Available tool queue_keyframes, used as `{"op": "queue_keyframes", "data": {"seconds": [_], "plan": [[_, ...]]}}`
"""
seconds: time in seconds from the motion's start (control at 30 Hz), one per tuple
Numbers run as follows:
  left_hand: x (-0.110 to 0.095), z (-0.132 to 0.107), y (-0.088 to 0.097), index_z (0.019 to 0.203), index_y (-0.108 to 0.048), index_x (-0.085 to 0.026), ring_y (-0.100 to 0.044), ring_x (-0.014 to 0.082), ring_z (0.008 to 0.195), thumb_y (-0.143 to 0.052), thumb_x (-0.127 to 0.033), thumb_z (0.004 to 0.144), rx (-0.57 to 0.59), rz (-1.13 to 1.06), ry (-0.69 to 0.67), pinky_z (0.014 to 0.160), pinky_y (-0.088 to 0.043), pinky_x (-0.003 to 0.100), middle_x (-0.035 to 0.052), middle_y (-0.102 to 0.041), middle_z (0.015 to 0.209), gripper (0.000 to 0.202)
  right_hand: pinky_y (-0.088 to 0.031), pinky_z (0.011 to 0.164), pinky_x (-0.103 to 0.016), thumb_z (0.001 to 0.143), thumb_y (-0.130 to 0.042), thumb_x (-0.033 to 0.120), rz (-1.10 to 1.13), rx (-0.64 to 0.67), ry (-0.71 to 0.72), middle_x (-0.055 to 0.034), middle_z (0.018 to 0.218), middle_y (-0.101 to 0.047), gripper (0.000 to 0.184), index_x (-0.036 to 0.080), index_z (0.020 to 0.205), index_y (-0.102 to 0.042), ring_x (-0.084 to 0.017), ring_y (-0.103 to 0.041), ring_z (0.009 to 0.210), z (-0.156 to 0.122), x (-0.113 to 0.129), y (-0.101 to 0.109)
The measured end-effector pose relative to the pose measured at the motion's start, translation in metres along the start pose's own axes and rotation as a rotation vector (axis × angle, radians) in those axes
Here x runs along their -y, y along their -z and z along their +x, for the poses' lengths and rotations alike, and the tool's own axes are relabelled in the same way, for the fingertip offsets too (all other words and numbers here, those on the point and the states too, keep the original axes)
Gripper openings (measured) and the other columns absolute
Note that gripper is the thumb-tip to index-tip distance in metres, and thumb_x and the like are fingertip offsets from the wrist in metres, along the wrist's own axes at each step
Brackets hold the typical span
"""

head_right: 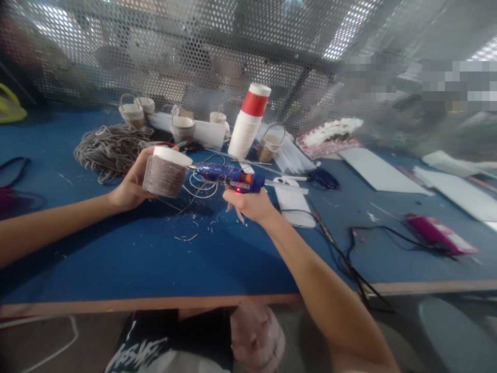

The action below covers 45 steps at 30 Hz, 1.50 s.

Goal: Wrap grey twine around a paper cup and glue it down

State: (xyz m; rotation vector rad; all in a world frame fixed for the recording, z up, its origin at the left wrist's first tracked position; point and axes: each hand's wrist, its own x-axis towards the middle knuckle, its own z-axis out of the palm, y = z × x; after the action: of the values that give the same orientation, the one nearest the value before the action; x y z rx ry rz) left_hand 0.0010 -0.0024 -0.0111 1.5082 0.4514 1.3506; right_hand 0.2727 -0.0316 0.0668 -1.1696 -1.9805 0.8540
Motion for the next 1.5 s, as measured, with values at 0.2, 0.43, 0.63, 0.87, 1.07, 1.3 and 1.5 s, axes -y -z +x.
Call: {"op": "queue_keyframes", "data": {"seconds": [0.2,0.43,0.63,0.87,1.07,1.3,1.5], "plan": [[0.002,0.000,0.002,0.129,-0.053,-0.037,-0.064,0.0258,0.111,-0.089,-0.031,0.055,0.015,0.006,-0.008,0.063,-0.055,0.026,0.0007,-0.057,0.142,0.082,-0.041,0.044,-0.028,0.064,-0.050,0.025,0.000,0.015,-0.008,0.0045,0.030,-0.044,0.031,0.026,0.036,-0.037,-0.010,-0.043,0.032,0.000,-0.002,0.000],[0.003,0.000,0.004,0.130,-0.051,-0.037,-0.060,0.0247,0.106,-0.092,-0.031,0.051,0.028,-0.022,0.017,0.061,-0.051,0.026,-0.0017,-0.059,0.136,0.089,-0.040,0.044,-0.027,0.062,-0.051,0.024,0.013,0.006,-0.005,0.0042,0.030,-0.044,0.030,0.026,0.035,-0.040,-0.010,-0.044,0.035,0.000,-0.001,0.001],[0.005,0.000,0.007,0.130,-0.048,-0.037,-0.059,0.0235,0.096,-0.092,-0.038,0.052,0.052,-0.006,0.003,0.064,-0.048,0.030,0.0004,-0.063,0.124,0.089,-0.038,0.043,-0.026,0.064,-0.050,0.024,-0.009,0.035,0.003,0.0041,0.031,-0.044,0.030,0.026,0.036,-0.038,-0.010,-0.042,0.033,0.000,-0.001,0.002],[0.003,0.000,0.005,0.133,-0.047,-0.034,-0.058,0.0237,0.096,-0.093,-0.040,0.049,0.017,0.002,0.026,0.071,-0.049,0.033,0.0021,-0.062,0.119,0.095,-0.037,0.043,-0.025,0.065,-0.050,0.024,-0.025,0.048,0.033,0.0046,0.034,-0.044,0.029,0.025,0.039,-0.037,-0.010,-0.043,0.036,0.000,-0.004,0.002],[0.006,-0.001,0.009,0.135,-0.042,-0.036,-0.059,0.0283,0.105,-0.091,-0.049,0.051,0.051,0.038,0.012,0.076,-0.052,0.038,0.0032,-0.058,0.131,0.098,-0.036,0.043,-0.025,0.064,-0.051,0.024,-0.007,0.019,0.053,0.0057,0.036,-0.043,0.026,0.025,0.042,-0.036,-0.009,-0.042,0.038,0.001,-0.004,0.001],[0.004,-0.001,0.006,0.133,-0.045,-0.035,-0.058,0.0246,0.105,-0.092,-0.042,0.053,0.047,0.009,-0.010,0.075,-0.052,0.032,0.0010,-0.059,0.129,0.093,-0.040,0.046,-0.030,0.068,-0.057,0.023,-0.178,-0.015,-0.233,0.0042,0.045,-0.045,0.021,0.025,0.053,-0.042,-0.013,-0.046,0.041,0.006,-0.014,-0.004],[0.003,0.003,0.003,0.135,-0.044,-0.033,-0.051,0.0308,0.125,-0.093,-0.043,0.056,0.004,0.197,-0.134,0.098,-0.050,0.042,0.0058,-0.053,0.135,0.093,-0.050,0.066,-0.040,0.064,-0.075,0.042,-0.771,-0.069,-0.148,-0.0110,0.096,-0.058,0.037,0.021,0.083,-0.052,-0.028,-0.063,0.081,0.012,-0.022,-0.001]]}}
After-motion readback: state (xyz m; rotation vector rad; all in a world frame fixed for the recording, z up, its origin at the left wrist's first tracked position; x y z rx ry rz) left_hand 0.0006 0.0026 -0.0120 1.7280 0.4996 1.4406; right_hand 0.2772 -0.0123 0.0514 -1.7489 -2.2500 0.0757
